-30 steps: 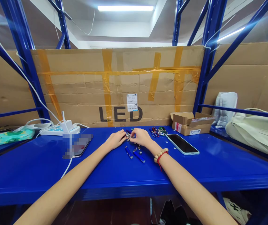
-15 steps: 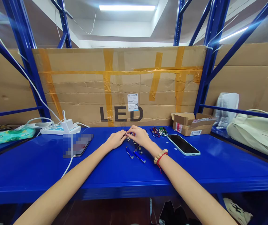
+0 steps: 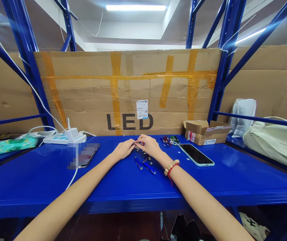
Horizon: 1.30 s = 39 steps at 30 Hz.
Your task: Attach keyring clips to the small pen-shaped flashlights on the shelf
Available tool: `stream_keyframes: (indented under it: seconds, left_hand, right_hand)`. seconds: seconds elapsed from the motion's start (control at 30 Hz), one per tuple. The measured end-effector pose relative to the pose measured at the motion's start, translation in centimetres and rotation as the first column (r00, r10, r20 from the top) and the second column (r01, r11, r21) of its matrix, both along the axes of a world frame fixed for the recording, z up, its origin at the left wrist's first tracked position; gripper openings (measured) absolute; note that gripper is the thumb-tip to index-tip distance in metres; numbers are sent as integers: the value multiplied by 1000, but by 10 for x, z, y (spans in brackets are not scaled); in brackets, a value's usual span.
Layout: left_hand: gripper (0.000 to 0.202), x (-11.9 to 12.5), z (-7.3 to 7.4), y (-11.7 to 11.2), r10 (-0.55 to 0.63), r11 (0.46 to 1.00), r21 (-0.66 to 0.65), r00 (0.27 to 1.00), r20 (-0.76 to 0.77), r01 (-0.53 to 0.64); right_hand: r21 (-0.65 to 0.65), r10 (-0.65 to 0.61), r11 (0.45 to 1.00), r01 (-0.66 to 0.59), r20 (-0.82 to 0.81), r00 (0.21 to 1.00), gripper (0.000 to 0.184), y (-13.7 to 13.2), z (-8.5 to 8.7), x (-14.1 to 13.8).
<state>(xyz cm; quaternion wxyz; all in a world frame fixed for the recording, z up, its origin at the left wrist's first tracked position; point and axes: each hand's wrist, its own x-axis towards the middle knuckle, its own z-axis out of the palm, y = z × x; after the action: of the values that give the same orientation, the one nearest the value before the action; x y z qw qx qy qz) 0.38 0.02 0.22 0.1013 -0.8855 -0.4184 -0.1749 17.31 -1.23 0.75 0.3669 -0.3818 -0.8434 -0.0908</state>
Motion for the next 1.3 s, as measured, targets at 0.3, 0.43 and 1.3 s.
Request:
stream_keyframes:
  seconds: [0.3, 0.43, 1.3]
  left_hand:
    - [25, -1, -1, 1, 5, 1000, 0, 1000, 14, -5]
    - [24, -1, -1, 1, 5, 1000, 0, 1000, 11, -5]
    - [20, -4, -2, 1, -66, 996, -39, 962, 263, 79]
  right_hand:
    - [-23, 22, 999, -22, -30, 999, 15, 1, -2, -1]
    - [-42, 23, 999, -24, -31, 999, 14, 1, -3, -1]
    - [-37, -72, 997, 71, -27, 997, 15, -6, 3, -4]
